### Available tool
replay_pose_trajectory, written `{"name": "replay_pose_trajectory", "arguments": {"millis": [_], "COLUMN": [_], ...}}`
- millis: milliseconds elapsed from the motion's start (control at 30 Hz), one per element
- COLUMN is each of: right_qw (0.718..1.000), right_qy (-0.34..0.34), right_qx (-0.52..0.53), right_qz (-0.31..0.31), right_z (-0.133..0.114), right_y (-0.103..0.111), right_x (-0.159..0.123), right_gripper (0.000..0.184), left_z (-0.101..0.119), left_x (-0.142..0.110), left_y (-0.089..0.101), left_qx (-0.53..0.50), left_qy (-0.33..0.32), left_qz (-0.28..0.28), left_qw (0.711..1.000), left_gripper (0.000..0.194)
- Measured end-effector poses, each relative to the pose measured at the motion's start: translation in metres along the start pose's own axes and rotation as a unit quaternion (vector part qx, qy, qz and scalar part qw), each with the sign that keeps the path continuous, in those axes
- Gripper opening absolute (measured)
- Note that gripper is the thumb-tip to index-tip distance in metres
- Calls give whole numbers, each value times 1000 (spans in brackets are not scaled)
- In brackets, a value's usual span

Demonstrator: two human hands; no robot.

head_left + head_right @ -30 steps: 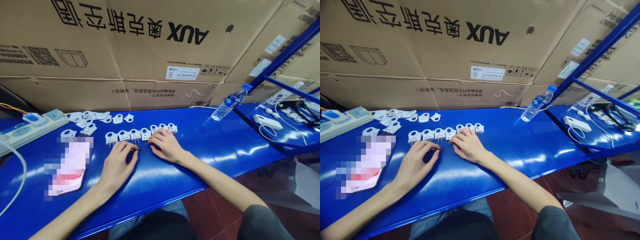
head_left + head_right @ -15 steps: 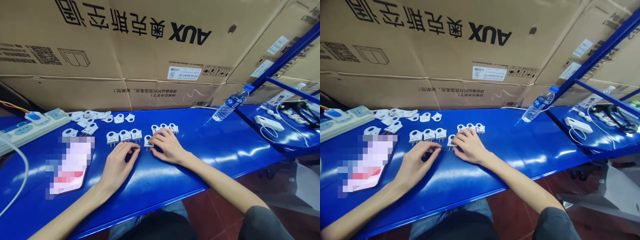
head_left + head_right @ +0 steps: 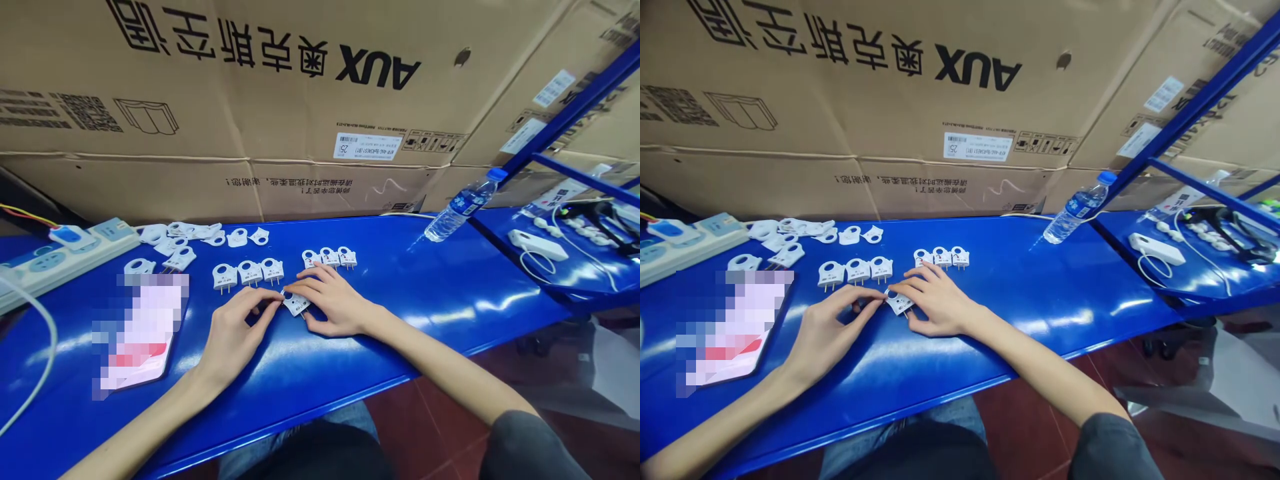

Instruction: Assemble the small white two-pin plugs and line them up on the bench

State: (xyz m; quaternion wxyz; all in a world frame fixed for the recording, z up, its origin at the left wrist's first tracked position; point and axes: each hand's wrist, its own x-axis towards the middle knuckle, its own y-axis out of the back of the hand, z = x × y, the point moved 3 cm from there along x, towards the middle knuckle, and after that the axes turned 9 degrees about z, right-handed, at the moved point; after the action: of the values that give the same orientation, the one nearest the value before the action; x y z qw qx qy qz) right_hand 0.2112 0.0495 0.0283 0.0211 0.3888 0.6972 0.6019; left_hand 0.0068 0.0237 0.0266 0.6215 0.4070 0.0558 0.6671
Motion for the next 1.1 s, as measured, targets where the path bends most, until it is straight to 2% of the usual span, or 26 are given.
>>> {"name": "replay_pose_trajectory", "arguments": {"millis": [200, 400, 600, 733, 1100], "right_qw": [1000, 998, 997, 995, 988], "right_qy": [-7, -29, -33, -23, -1], "right_qx": [-9, 25, 42, 49, 40], "right_qz": [23, 59, 61, 88, 148], "right_z": [-1, -1, -4, -6, -6], "right_y": [-1, 1, -4, -5, 0], "right_x": [1, 1, -1, -1, -3], "right_gripper": [46, 50, 53, 51, 47], "left_z": [3, 10, 12, 8, 10], "left_x": [1, 3, 3, 3, 0], "left_y": [0, 1, 2, 1, 4], "left_qx": [-7, -30, -83, -91, -101], "left_qy": [-25, -28, -6, 11, -74], "left_qz": [2, 8, -5, -15, 44], "left_qw": [1000, 999, 997, 996, 991], "left_gripper": [19, 15, 10, 9, 8]}}
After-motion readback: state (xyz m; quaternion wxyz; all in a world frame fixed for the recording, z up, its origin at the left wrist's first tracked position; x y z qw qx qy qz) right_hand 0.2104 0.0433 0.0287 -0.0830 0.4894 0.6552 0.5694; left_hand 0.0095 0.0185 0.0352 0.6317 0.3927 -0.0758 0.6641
